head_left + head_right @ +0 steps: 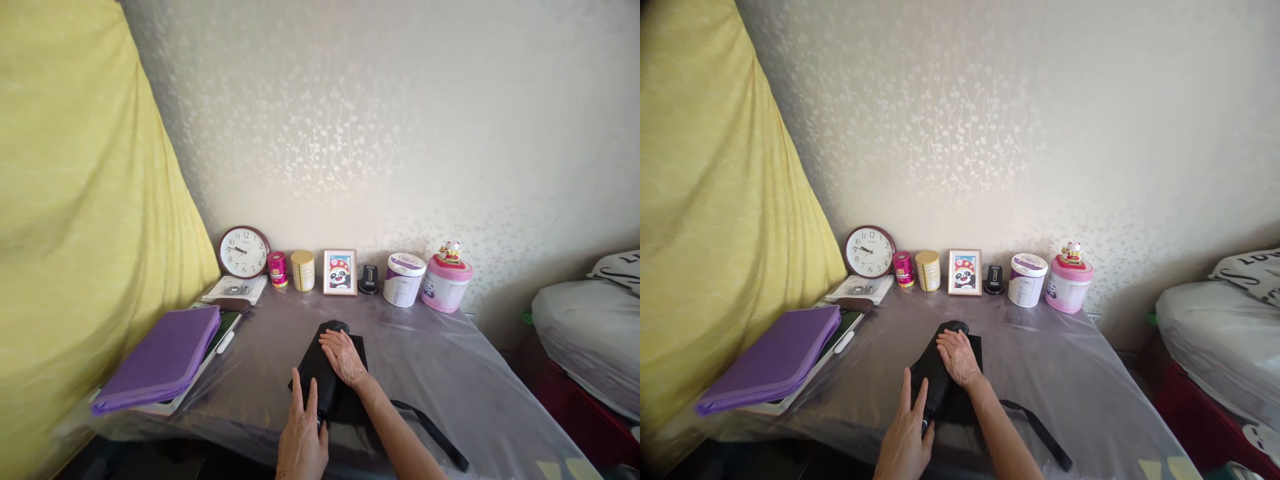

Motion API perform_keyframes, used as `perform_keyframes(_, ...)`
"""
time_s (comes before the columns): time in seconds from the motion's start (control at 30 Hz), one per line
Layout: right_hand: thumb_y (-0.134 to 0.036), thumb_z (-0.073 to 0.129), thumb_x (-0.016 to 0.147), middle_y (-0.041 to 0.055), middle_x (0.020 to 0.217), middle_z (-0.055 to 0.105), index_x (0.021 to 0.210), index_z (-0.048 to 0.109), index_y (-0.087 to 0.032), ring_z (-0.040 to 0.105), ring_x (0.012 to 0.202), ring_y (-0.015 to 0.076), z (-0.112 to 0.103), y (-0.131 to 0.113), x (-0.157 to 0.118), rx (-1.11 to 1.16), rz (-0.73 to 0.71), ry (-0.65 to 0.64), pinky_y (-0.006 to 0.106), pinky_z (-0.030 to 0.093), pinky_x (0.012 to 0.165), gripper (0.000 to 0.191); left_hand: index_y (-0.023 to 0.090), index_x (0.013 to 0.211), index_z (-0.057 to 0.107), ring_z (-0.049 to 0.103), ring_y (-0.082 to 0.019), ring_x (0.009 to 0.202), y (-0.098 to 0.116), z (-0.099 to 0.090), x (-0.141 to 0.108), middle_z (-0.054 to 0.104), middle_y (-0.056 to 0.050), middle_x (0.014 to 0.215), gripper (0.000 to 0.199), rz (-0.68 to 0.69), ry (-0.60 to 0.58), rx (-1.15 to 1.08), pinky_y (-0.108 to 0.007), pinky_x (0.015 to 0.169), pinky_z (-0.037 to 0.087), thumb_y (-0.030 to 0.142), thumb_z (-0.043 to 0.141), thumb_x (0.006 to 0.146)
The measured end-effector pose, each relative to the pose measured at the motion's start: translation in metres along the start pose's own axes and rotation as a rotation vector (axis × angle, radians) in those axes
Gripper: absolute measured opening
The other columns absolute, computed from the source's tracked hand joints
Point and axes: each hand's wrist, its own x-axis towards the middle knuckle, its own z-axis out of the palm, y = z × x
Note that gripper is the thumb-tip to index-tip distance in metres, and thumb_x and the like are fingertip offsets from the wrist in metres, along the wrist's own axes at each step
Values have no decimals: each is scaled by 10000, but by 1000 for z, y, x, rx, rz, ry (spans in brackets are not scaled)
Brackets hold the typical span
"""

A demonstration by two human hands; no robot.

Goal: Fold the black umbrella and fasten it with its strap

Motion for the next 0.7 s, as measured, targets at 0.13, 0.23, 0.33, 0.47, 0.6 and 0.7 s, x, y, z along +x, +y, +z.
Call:
perform_keyframes(0.13, -243, 374, 902, 46, 1120, 644, 1037, 635, -240, 470, 1183, 166, 9, 19, 15, -43, 46, 13, 442, 250, 1042, 294, 223, 1396, 185, 432, -256, 1214, 1, -2, 2, 52, -163, 1482, 641, -61, -50, 34, -301, 858, 449, 119, 413, 805)
perform_keyframes(0.23, -235, 403, 877, 44, 1137, 634, 1017, 638, -237, 480, 1173, 171, 14, 31, 25, -8, 163, 43, 408, 281, 1029, 274, 241, 1401, 160, 551, -244, 1072, 2, -5, 2, 253, -189, 1401, 634, -100, -101, 73, -303, 812, 454, 138, 400, 824)
perform_keyframes(0.33, -249, 447, 840, 76, 1141, 626, 1021, 627, -211, 529, 1111, 193, 11, 43, 31, 48, 320, 107, 382, 337, 990, 258, 270, 1405, 119, 607, -205, 929, 3, -8, 2, 329, -174, 1334, 630, -113, -133, 105, -289, 747, 456, 168, 384, 842)
perform_keyframes(0.47, -271, 412, 825, 143, 1130, 605, 1005, 604, -157, 518, 1110, 240, -8, 59, 16, 85, 532, 231, 412, 340, 977, 287, 298, 1405, 73, 612, -172, 842, 2, -8, 0, 398, -142, 1259, 623, -97, -129, 126, -267, 700, 438, 199, 360, 861)
perform_keyframes(0.6, -332, 336, 831, 130, 939, 661, 889, 604, -189, 601, 959, 238, -30, 62, -17, 219, 733, 273, 359, 446, 825, 309, 296, 1405, 64, 604, -167, 818, 3, -9, 0, 508, -92, 1096, 624, -94, -135, 118, -258, 681, 415, 212, 365, 865)
perform_keyframes(0.7, -399, 314, 822, 103, 853, 679, 859, 594, -194, 647, 798, 208, -37, 51, -35, 399, 827, 224, 293, 492, 631, 349, 283, 1407, 51, 601, -176, 820, 3, -12, 0, 571, -59, 972, 628, -96, -172, 99, -264, 681, 404, 227, 370, 869)
